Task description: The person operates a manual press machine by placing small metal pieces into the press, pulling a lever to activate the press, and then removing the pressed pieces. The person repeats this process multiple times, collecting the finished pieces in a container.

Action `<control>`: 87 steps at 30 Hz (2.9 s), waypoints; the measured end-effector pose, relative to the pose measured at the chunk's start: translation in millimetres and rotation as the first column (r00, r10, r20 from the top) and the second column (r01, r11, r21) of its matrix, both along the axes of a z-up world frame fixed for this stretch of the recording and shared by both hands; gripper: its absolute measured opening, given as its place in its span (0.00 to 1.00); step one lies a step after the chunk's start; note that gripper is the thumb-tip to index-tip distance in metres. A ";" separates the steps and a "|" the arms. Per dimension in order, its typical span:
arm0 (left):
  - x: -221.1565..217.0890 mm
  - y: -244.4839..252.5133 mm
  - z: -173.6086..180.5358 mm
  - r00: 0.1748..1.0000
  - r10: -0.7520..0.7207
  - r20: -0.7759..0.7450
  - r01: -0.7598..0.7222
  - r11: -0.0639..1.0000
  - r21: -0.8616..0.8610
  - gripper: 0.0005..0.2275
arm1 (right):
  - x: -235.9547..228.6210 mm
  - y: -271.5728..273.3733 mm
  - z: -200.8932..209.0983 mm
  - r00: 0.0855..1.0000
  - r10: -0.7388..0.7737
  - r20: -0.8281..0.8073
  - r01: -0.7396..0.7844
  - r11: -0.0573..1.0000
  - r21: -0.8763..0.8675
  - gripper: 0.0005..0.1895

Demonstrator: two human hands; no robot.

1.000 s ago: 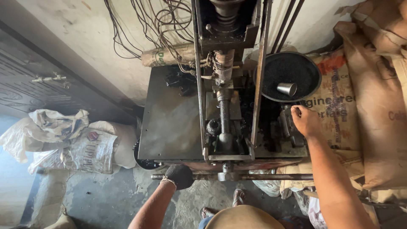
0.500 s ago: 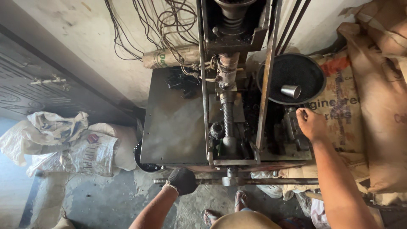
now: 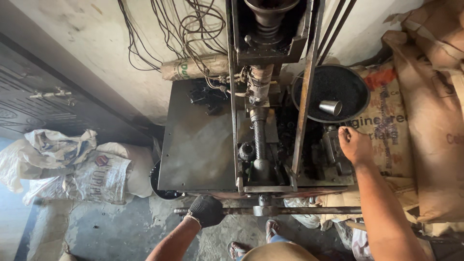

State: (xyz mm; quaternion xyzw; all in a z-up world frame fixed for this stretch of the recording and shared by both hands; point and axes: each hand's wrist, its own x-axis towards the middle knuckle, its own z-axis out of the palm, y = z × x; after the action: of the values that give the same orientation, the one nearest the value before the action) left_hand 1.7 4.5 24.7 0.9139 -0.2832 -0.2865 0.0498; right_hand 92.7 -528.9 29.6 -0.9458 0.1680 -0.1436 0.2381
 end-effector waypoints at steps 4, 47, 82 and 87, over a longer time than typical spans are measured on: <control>-1.0 1.5 -1.4 0.999 -0.015 0.044 0.015 1.000 -0.013 0.16 | 0.1 -0.4 -0.4 0.999 0.017 0.027 -0.016 1.000 -0.013 0.15; 0.7 4.5 -6.0 0.996 -0.063 0.060 0.065 0.997 -0.040 0.13 | -12.3 18.9 23.1 0.982 -0.117 0.151 0.075 0.964 0.256 0.20; -13.4 16.7 -24.5 0.976 0.078 0.202 -0.028 0.971 -0.239 0.16 | -109.4 -34.0 -59.5 0.946 -0.213 -0.246 0.290 0.892 0.346 0.19; 6.9 62.9 -1.9 0.994 0.047 0.102 -0.036 0.993 -0.111 0.20 | -113.2 -29.7 -56.3 0.989 -0.134 -0.060 0.120 0.973 -0.196 0.17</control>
State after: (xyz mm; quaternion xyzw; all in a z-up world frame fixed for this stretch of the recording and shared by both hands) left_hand 8.6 67.3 22.8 0.9292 -0.2817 -0.2215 0.0906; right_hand -20.5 -558.6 -26.7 -0.9562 0.2222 -0.1398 0.1297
